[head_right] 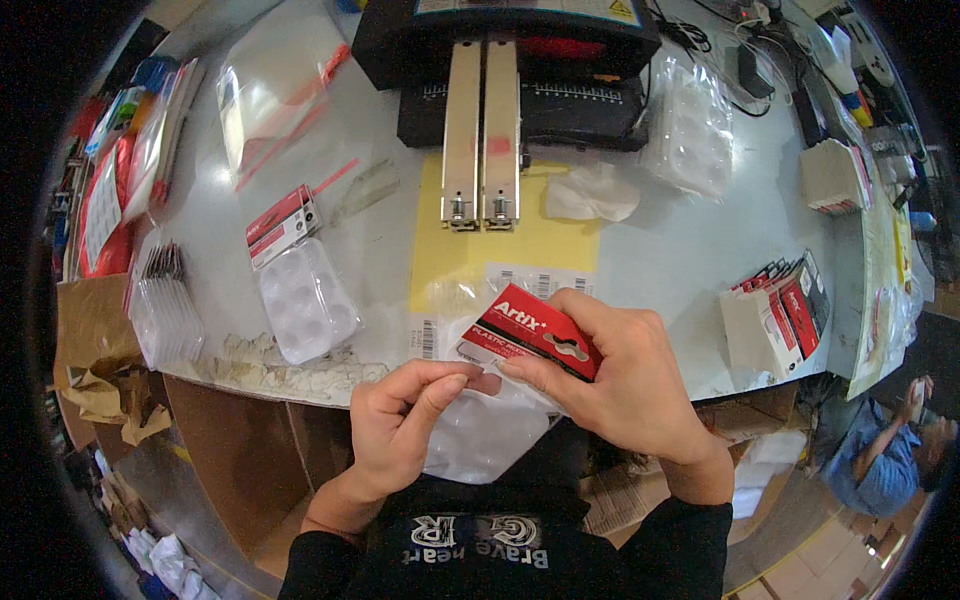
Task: The person places white plastic mixing palettes into clear plastic bags, then inserts red Artix brand labels into each bag and seals them using a heat-sealing machine. The sealed packages are stacked and later placed into a cardboard box.
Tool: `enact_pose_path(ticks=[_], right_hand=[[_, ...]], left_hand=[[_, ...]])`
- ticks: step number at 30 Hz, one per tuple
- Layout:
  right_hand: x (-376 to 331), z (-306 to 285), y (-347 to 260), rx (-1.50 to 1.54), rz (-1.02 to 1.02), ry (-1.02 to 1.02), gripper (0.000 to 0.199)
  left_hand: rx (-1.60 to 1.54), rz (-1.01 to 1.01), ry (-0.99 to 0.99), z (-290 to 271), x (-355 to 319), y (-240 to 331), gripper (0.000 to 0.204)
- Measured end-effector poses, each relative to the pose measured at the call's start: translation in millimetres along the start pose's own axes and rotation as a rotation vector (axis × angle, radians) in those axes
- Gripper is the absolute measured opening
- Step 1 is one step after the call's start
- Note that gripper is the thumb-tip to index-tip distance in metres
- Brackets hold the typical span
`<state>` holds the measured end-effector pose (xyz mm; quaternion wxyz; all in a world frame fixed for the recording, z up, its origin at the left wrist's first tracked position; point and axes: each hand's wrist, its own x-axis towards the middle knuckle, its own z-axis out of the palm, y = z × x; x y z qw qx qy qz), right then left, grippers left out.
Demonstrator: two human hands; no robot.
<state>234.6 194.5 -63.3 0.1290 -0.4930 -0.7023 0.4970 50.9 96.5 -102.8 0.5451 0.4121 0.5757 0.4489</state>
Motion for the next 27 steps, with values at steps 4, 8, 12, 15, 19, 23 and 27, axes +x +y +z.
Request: enact_pose_path(ticks=[4, 8, 12, 15, 19, 23, 27], right_hand=[[3.9, 1.4, -3.4, 0.004, -0.048, -0.056, 0.03], [7.1, -9.0, -0.7, -0.121, -0.11, -0.174, 0.034], [7.7, -11.2, 12.1, -0.211, -0.214, -0.141, 0.037], [5.2, -4.3, 26.4, 0.028, -0.149, 0.092, 0.028], [-9.4, 2.7, 39.3, 0.438, 0.176, -0.164, 0.015], [-13.4, 10.3, 46.1, 0.498, 0.18, -0.09, 0.014], [-17.4, 19.1, 46.2, 0.544, 0.209, -0.045, 0.013]], left_hand=[[0.086, -0.095, -0.068, -6.9, 0.3, -4.3, 0.014], [-0.094, -0.076, -0.044, 1.6, 3.3, -8.1, 0.014], [-0.025, -0.067, -0.021, 0.8, 4.1, -8.4, 0.014], [-0.084, -0.068, 0.157, -7.0, 2.4, -9.6, 0.016], [-0.178, -0.102, 0.265, -12.1, 1.9, -14.8, 0.021], [-0.154, -0.046, 0.318, -7.3, 7.7, -21.1, 0.021], [-0.168, -0.045, 0.355, -6.6, 6.6, -21.1, 0.02]])
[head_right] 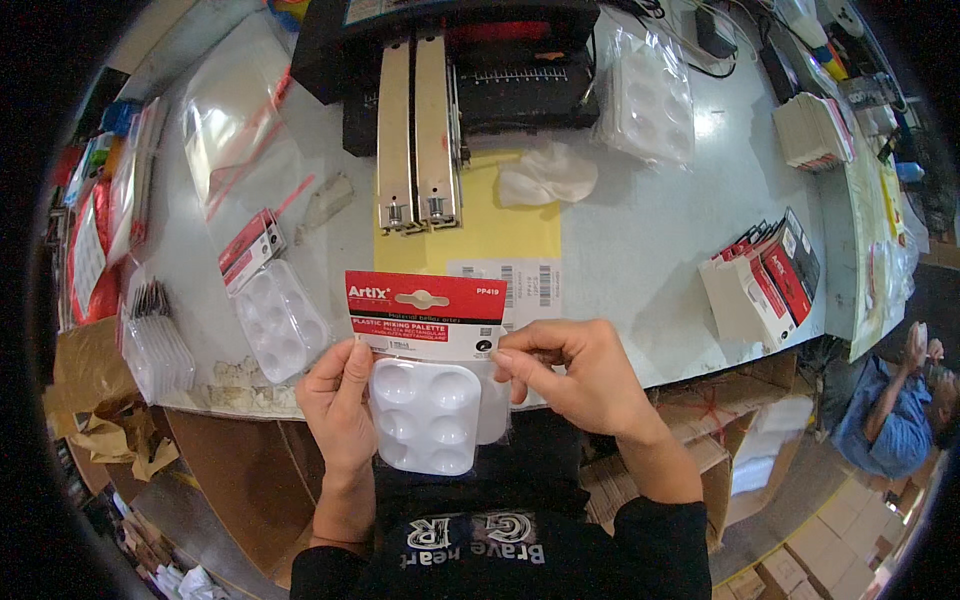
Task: The person places white plastic mixing palettes into clear plastic bags, then inserts red Artix brand labels into each bag and seals them using a heat-sealing machine. The sealed packages are stacked and later placed into a cardboard box.
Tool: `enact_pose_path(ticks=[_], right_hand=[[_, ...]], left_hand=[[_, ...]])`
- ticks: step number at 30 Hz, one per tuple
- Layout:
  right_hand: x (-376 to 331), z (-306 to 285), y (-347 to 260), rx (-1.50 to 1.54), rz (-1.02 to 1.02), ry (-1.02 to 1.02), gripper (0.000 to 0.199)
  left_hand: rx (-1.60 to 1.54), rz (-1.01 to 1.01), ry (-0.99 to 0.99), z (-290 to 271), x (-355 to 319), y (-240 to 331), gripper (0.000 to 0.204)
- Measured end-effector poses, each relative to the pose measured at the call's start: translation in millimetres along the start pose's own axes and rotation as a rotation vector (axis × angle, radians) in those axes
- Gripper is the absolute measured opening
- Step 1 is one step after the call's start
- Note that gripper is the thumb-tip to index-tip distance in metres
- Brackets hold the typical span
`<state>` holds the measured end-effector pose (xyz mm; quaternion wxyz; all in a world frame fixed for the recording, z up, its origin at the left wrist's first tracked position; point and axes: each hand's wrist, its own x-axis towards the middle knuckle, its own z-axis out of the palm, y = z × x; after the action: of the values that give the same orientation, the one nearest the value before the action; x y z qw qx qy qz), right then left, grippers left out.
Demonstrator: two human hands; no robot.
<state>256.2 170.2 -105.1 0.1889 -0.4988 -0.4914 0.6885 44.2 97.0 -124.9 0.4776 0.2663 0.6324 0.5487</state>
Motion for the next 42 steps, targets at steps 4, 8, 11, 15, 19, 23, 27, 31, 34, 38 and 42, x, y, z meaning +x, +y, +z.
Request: enact_pose_path(ticks=[4, 8, 11, 15, 19, 23, 27, 31, 34, 38, 42], right_hand=[[0.2, 6.9, 1.4, 0.168, 0.06, -0.018, 0.014], [41.4, 13.4, 6.2, 0.276, 0.105, 0.057, 0.015], [73.8, 16.7, 11.3, 0.39, 0.018, 0.194, 0.016], [92.8, 12.3, 17.5, 0.493, -0.074, 0.139, 0.012], [97.2, 14.3, 24.4, 0.37, -0.03, 0.235, 0.014], [65.6, -8.5, 12.9, -0.309, -0.291, 0.451, 0.013], [-21.9, -116.7, -9.9, -0.719, -0.323, 1.115, 0.04], [-72.1, -215.0, 28.3, -0.965, -0.239, 0.802, 0.074], [-76.8, -241.0, 54.1, -0.837, -0.282, 0.675, 0.084], [-71.9, -229.8, 34.2, -0.728, -0.211, 0.746, 0.076], [-61.8, -182.4, -10.2, -1.231, -0.066, 1.017, 0.057]], left_hand=[[0.207, 0.039, -0.062, -6.8, -1.5, 5.7, 0.021], [0.344, 0.016, -0.095, -2.2, 34.3, -3.6, 0.026], [0.152, -0.02, -0.076, 7.8, 69.8, -19.3, 0.026], [0.097, 0.047, -0.038, 9.3, 96.3, -35.0, 0.026], [0.033, 0.042, -0.056, 10.3, 95.9, -48.1, 0.024], [0.159, -0.023, -0.152, -12.4, 88.8, -32.0, 0.025], [0.241, -0.015, 0.308, -90.4, 86.7, 25.2, 0.022], [1.064, 0.466, 0.575, -100.3, 77.5, 18.2, 0.027], [0.912, 0.399, 0.173, -50.6, 44.1, -23.4, 0.025], [0.622, 0.307, -0.007, -3.0, 28.3, -41.6, 0.014], [0.115, 0.175, -0.091, 6.4, 16.7, -15.5, 0.01]])
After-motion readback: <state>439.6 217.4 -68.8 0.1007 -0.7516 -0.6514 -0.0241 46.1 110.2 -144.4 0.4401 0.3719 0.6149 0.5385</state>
